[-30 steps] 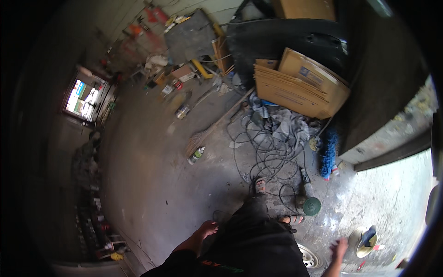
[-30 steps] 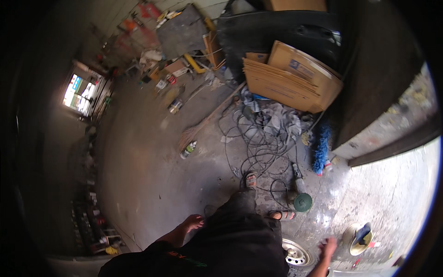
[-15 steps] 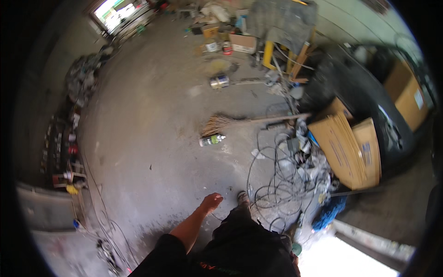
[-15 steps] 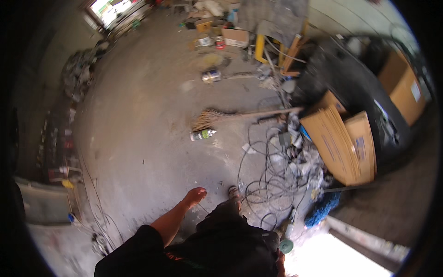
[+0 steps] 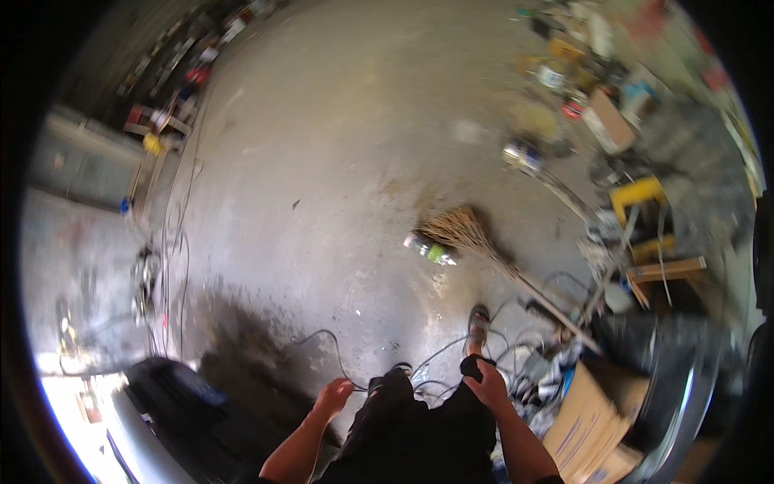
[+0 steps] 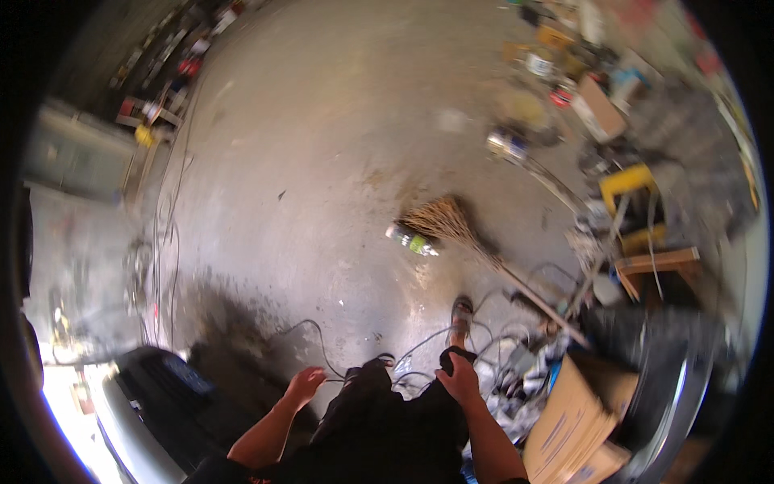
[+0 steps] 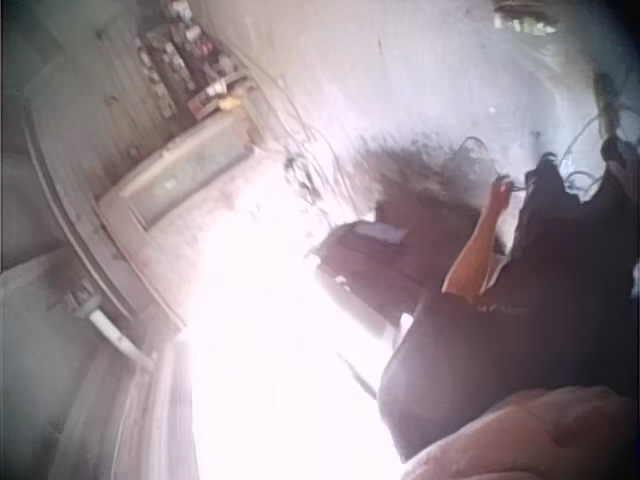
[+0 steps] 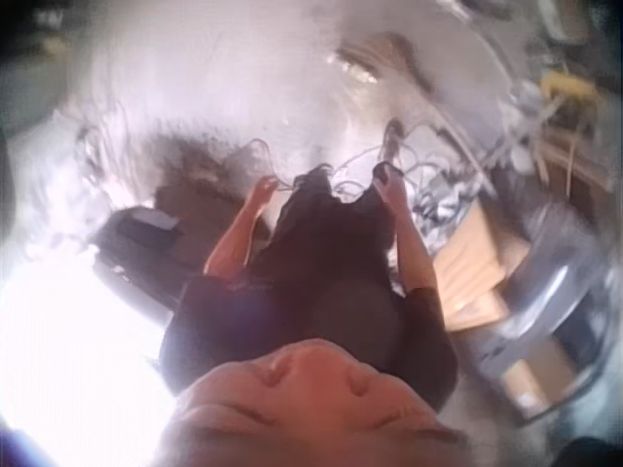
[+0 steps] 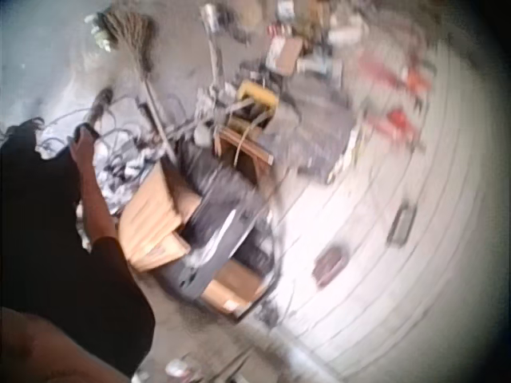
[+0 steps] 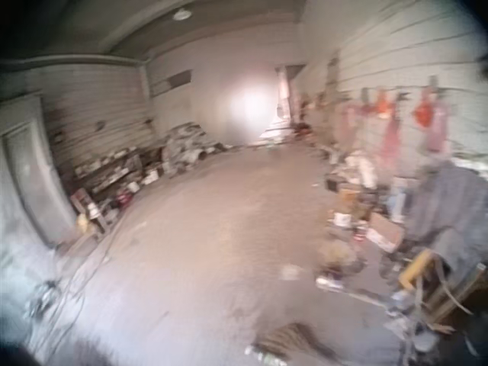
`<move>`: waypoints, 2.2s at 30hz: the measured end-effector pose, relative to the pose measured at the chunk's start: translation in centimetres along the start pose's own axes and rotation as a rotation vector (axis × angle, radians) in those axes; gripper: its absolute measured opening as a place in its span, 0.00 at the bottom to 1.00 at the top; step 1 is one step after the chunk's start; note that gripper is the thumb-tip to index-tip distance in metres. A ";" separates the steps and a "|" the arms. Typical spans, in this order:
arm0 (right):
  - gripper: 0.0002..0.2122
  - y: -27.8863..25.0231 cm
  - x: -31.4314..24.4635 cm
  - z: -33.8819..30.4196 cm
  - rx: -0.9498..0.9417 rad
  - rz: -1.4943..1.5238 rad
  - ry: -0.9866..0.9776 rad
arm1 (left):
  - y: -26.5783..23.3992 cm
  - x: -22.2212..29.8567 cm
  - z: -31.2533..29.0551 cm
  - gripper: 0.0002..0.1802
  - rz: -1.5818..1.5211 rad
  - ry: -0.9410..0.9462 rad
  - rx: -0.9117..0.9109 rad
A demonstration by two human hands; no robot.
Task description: The person applies a liquid from a spray can onto the side of a silver car and wipes it with a cloth. They then use a rotary polisher with a green and yellow pad to buff the car's body panels, including the hood, doors, and rear quarter panel. The person occasionally wipes the surface with a yellow sponge.
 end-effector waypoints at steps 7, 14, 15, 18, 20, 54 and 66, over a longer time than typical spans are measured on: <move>0.40 11.3 8.4 30.3 -0.416 -0.432 -0.206 | 12.4 -4.6 -15.1 0.13 -0.310 -0.842 0.104; 0.51 27.7 18.6 54.2 -0.303 -0.409 -0.284 | 27.4 -2.6 -25.3 0.19 -0.172 -1.067 -0.149; 0.50 29.1 19.7 56.5 -0.284 -0.559 -0.472 | 29.7 -1.7 -25.8 0.19 -0.261 -1.177 -0.112; 0.47 30.9 22.6 60.9 -0.066 -0.911 -0.368 | 36.2 1.7 -26.6 0.20 -0.716 -1.464 0.088; 0.46 31.6 23.3 61.3 0.021 -0.968 -0.421 | 39.5 4.0 -26.1 0.22 -0.842 -1.490 0.053; 0.31 16.9 -26.4 -47.5 -2.671 -0.665 -0.662 | 16.8 21.4 -80.5 0.54 -0.253 -1.262 2.115; 0.29 15.0 -36.3 -75.4 -3.107 -0.219 0.546 | 3.3 11.6 -90.6 0.31 -0.583 -0.787 2.701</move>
Point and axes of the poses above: each hand's wrist, its own z-axis towards the middle knuckle, its own y-axis out of the palm, x = y × z, the point moved 1 cm from there along z, towards the middle knuckle, and after that the axes turned 4 degrees about x, right-handed, at the moved point
